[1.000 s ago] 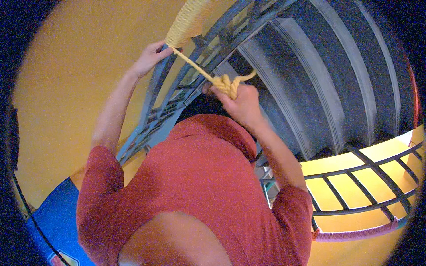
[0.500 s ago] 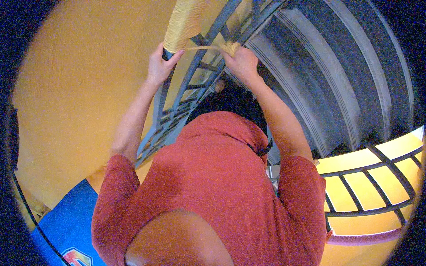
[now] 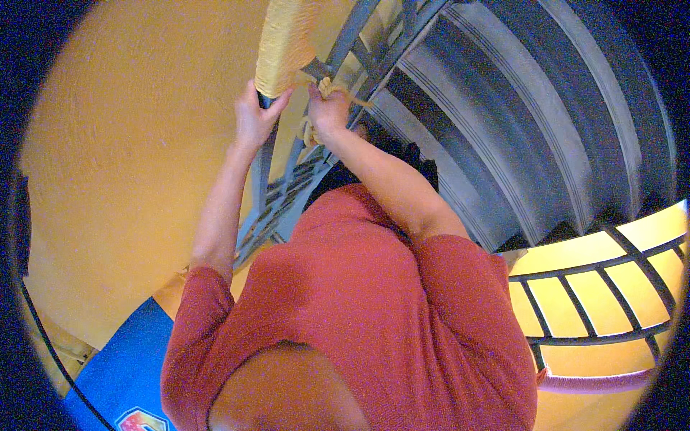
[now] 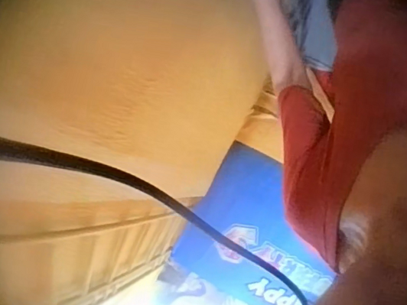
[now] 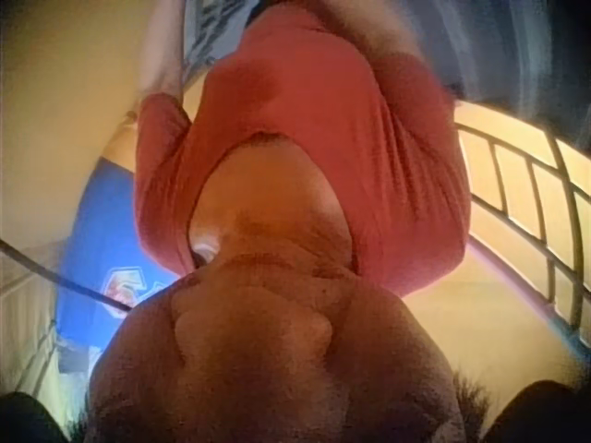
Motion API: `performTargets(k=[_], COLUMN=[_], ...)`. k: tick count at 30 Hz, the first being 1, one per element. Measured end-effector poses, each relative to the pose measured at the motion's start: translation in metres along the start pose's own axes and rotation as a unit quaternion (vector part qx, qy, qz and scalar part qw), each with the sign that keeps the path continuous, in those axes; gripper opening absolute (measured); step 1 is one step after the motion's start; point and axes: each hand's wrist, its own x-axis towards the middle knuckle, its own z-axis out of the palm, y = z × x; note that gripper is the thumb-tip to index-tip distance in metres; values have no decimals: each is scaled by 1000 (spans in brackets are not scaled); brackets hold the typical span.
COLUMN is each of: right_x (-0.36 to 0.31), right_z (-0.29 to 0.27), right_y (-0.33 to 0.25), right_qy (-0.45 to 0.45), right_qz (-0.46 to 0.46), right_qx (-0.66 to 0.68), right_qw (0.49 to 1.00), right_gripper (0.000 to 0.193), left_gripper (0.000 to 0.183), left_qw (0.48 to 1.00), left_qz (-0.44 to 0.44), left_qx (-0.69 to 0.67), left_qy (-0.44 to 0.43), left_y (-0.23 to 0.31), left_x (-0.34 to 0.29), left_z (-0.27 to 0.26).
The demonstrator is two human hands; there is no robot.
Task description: The person ties a yellow rope around a metal handrail by wrapping it repeatedly and securing it with a series of knots and loops.
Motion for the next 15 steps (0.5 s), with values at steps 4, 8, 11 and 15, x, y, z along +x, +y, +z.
performTargets(k=[4, 8, 11, 15], right_x=[-19, 27, 27, 35], right_z=[32, 86, 86, 79], right_y=[-28, 26, 21, 5], right_qy=[61, -83, -221, -275], right_qz=[125, 109, 51, 107], right_qx=[64, 521, 505, 565], right_qw=[988, 842, 833, 771], right_gripper=[29, 39, 41, 35], left_gripper=[44, 45, 44, 43], left_qw=[1000, 999, 997, 996], left_qz=[-16, -26, -58, -70], left_qx=[7, 31, 56, -35], left_qy=[8, 3, -3, -51], left_y=[-4, 12, 19, 27], left_x=[-9, -3, -8, -5], left_z=[-3, 1, -10, -29])
